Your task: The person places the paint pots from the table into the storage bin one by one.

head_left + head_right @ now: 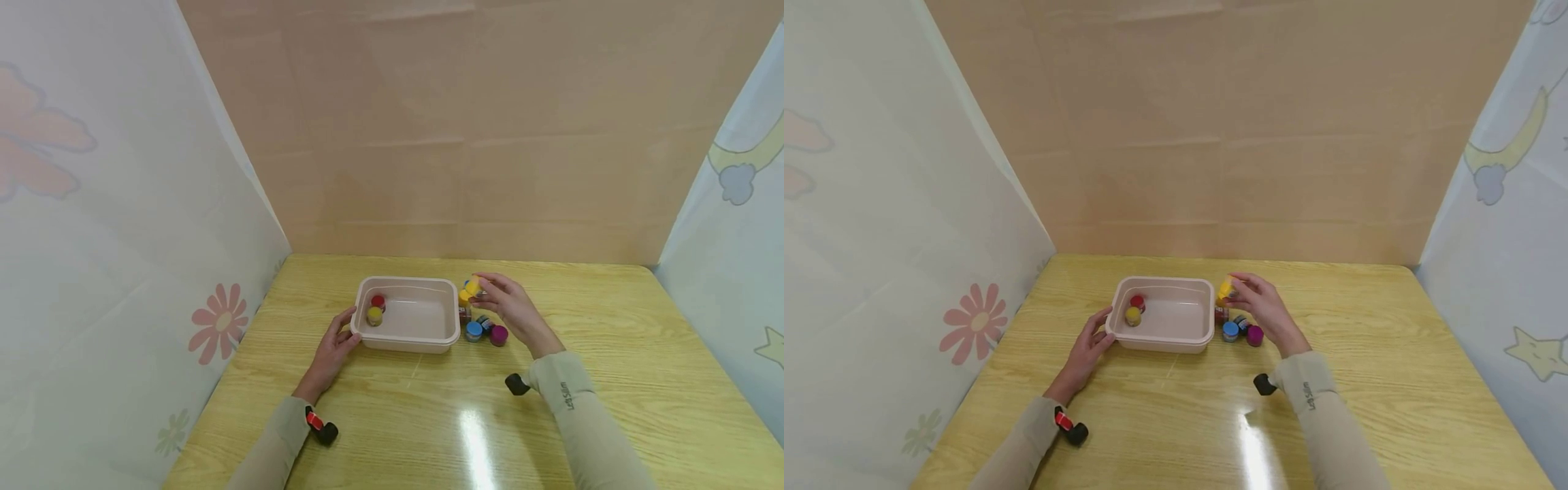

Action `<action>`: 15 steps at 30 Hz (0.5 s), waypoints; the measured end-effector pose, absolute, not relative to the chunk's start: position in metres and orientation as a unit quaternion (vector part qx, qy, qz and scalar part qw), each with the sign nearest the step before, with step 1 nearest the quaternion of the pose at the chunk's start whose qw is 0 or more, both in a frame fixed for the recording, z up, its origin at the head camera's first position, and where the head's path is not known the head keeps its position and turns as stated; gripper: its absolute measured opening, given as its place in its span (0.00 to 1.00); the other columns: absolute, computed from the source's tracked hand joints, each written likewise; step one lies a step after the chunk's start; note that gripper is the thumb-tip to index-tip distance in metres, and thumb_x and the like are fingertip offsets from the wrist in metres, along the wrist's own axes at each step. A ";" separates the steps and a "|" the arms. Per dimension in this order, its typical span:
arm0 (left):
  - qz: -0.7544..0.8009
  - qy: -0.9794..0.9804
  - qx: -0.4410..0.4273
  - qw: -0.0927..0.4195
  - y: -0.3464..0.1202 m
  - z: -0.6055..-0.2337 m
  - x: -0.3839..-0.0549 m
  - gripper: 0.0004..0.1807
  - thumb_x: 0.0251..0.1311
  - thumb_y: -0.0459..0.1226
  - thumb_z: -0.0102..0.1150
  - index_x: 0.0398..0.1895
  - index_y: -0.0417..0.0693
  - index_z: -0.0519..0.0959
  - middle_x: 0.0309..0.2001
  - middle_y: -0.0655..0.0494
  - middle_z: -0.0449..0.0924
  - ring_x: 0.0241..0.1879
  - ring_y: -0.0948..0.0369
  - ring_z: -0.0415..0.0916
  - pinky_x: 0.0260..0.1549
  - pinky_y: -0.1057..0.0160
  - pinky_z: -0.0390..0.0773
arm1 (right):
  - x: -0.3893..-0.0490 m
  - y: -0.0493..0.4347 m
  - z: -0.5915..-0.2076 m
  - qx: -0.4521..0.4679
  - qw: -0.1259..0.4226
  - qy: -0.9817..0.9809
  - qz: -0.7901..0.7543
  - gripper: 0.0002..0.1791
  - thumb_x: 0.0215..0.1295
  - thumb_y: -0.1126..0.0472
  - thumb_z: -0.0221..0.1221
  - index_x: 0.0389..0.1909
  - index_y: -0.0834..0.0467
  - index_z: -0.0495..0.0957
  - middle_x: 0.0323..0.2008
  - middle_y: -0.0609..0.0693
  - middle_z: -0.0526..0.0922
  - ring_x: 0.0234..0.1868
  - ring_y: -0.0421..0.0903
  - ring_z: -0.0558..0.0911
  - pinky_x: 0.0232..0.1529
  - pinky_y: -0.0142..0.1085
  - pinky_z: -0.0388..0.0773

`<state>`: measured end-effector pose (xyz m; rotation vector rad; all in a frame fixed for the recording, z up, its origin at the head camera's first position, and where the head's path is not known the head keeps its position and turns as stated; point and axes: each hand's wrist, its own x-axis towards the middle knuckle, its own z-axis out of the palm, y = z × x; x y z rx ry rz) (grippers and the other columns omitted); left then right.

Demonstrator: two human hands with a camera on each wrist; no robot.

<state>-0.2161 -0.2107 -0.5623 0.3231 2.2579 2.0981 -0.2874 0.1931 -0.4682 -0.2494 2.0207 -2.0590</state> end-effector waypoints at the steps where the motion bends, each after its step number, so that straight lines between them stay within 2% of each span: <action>1: 0.677 0.728 0.104 0.021 -0.210 -0.562 -0.216 0.33 0.75 0.44 0.58 0.80 0.66 0.60 0.77 0.46 0.60 0.72 0.40 0.69 0.61 0.67 0.77 | -0.288 0.192 -0.468 -0.084 0.122 0.696 -0.702 0.36 0.80 0.46 0.53 0.74 0.69 0.62 0.50 0.46 0.82 0.47 0.43 0.87 0.60 0.43 0.83; 7: 0.673 0.732 0.100 0.019 -0.210 -0.563 -0.217 0.33 0.75 0.44 0.58 0.79 0.67 0.60 0.78 0.48 0.60 0.72 0.41 0.69 0.62 0.66 0.77 | -0.289 0.182 -0.467 -0.087 0.117 0.717 -0.682 0.35 0.80 0.45 0.53 0.73 0.68 0.65 0.46 0.42 0.82 0.47 0.42 0.84 0.59 0.45 0.83; 12: 0.672 0.734 0.101 0.018 -0.210 -0.563 -0.217 0.33 0.75 0.44 0.59 0.79 0.68 0.61 0.77 0.49 0.60 0.72 0.41 0.69 0.61 0.67 0.77 | -0.291 0.172 -0.467 -0.095 0.118 0.725 -0.672 0.33 0.80 0.46 0.53 0.72 0.66 0.67 0.47 0.41 0.83 0.49 0.46 0.83 0.62 0.48 0.81; 15: 0.671 0.734 0.102 0.018 -0.210 -0.563 -0.217 0.32 0.75 0.44 0.58 0.79 0.68 0.61 0.78 0.49 0.60 0.72 0.42 0.69 0.61 0.67 0.77 | -0.291 0.165 -0.467 -0.099 0.119 0.725 -0.671 0.32 0.81 0.48 0.53 0.72 0.67 0.68 0.47 0.42 0.83 0.49 0.45 0.83 0.62 0.48 0.80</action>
